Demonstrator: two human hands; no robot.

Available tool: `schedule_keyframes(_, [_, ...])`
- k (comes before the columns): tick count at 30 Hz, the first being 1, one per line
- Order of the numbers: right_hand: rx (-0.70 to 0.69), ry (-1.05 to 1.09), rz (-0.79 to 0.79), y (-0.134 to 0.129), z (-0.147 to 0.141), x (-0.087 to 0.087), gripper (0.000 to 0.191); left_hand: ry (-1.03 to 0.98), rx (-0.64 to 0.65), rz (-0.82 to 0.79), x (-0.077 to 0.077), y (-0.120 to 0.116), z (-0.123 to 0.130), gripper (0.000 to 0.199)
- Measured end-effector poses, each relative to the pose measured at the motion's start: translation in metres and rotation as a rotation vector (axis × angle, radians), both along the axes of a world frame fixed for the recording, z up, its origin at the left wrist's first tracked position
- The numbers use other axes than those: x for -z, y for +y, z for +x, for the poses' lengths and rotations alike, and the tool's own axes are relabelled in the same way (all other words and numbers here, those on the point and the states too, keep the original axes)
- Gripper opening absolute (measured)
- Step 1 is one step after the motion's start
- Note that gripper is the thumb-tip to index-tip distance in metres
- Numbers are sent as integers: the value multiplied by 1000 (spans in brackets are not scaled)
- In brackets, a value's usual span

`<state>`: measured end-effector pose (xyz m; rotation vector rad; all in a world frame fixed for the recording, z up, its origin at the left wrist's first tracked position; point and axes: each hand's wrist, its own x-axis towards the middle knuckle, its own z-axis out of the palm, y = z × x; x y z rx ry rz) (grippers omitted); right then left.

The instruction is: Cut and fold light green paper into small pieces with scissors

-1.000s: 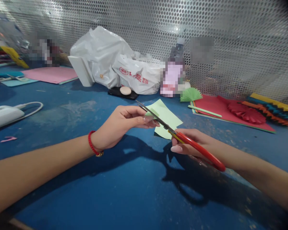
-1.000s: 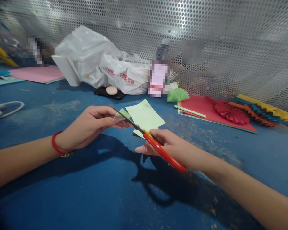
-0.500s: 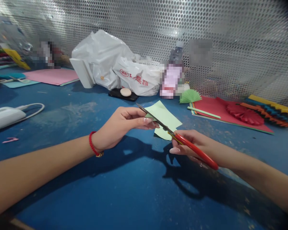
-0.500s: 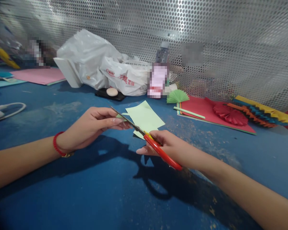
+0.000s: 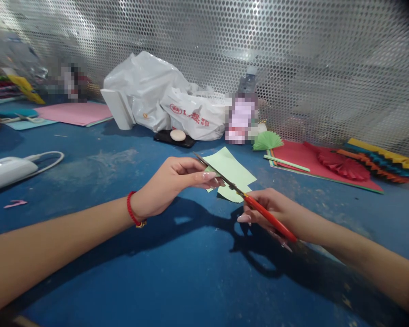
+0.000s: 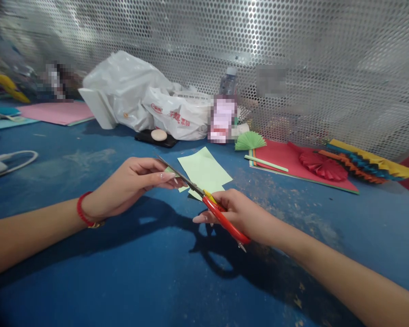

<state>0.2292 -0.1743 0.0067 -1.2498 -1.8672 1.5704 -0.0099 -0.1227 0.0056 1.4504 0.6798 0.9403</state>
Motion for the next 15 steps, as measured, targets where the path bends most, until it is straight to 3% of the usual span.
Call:
schedule_keyframes(4, [-4, 0, 18, 0, 1, 2, 44, -7, 19, -7, 1, 1, -1, 8])
schedule_keyframes(9, [49, -71, 128, 9, 6, 9, 40, 18, 155, -97, 3, 1, 0, 15])
schedule_keyframes(12, [171, -276, 352, 27, 23, 17, 37, 77, 175, -79, 8, 3, 1, 21])
schedule_keyframes(15, [341, -743, 768, 44, 47, 20, 22, 199, 136, 43, 14, 6, 2, 27])
